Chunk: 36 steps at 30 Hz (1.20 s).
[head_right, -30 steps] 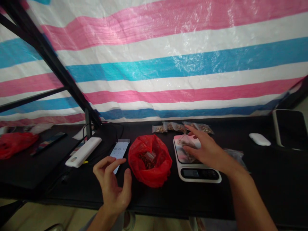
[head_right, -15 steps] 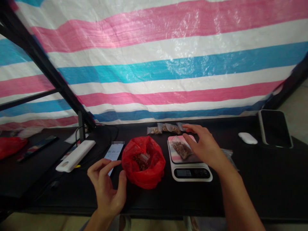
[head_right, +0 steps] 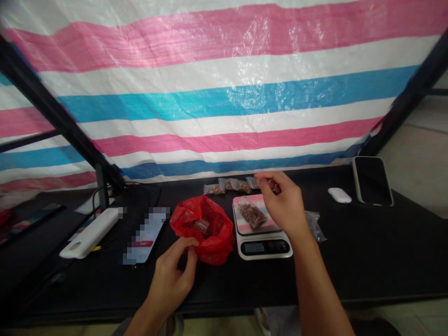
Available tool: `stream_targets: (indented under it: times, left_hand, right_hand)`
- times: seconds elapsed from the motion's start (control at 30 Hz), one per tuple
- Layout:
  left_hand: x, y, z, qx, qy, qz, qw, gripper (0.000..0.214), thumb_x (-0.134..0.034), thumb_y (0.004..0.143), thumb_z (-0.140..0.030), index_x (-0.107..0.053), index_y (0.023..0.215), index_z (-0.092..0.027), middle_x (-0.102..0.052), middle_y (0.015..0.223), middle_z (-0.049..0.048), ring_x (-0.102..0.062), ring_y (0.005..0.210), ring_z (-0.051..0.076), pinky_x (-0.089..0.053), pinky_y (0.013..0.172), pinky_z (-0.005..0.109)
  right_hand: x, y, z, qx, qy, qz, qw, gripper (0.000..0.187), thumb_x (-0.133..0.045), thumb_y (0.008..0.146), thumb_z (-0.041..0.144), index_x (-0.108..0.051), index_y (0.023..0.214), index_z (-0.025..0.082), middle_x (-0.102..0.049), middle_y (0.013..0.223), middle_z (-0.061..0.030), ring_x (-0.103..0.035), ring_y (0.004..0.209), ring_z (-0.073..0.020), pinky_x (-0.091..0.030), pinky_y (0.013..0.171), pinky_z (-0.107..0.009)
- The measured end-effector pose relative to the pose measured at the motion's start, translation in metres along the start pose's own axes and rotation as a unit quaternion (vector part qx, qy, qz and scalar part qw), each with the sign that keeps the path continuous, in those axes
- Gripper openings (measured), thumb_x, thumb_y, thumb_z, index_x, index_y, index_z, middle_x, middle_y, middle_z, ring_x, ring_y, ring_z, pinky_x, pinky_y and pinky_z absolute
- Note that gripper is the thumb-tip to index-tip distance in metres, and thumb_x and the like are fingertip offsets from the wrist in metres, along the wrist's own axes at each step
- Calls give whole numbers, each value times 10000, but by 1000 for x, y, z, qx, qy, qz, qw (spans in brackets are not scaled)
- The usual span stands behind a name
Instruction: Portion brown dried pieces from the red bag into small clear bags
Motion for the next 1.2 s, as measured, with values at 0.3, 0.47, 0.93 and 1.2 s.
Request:
stream_targets:
  times: [0.3, 0.47, 0.93, 1.2]
  left_hand:
    - [-13, 4, 3, 13, 1, 36, 999, 217, -481, 956, -95, -656, 943, -224, -707, 850, 17, -699, 758, 150, -556, 695, 244]
    - [-2, 5, -5, -15, 10, -2, 1000, 208, -504, 940, -81, -662, 956, -216, -688, 825, 17, -676, 739, 152, -535, 669, 249]
    - [25, 4, 1, -37, 83, -38, 995, 230, -537, 924, -79, -680, 1013, -235, -677, 1214, 78, -658, 1087, 212, -541, 939, 364]
    - [8, 1, 3, -41, 27, 72, 996, 275, -502, 911, -49, -626, 1093, -214, -727, 1064, 76, -681, 969, 212, -567, 861, 371]
  right_hand:
    - [-27, -7, -11, 16, -60, 115, 991, 275, -604, 897, 394, -719, 1087, 231, -705, 913, -46, -623, 772, -204, -505, 734, -348]
    - [-52, -23, -27, 5, -167, 229, 959, 418, -704, 828, 482, -699, 1122, 185, -693, 945, -87, -665, 891, -278, -522, 790, -398]
    - [-82, -33, 4, -8, 17, 302, 953, 153, -587, 937, 388, -649, 930, 248, -719, 932, -23, -667, 917, -220, -488, 883, -362]
    - [-117, -58, 52, 13, 124, 356, 926, 358, -660, 865, 245, -642, 1223, 268, -711, 1168, -37, -681, 1018, -197, -540, 925, -341]
Point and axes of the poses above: each hand's wrist, its own y-axis towards the middle knuckle, its own x-axis out of the back of the hand, z = x × y, the point moved 10 cm from there along y, towards the middle knuckle
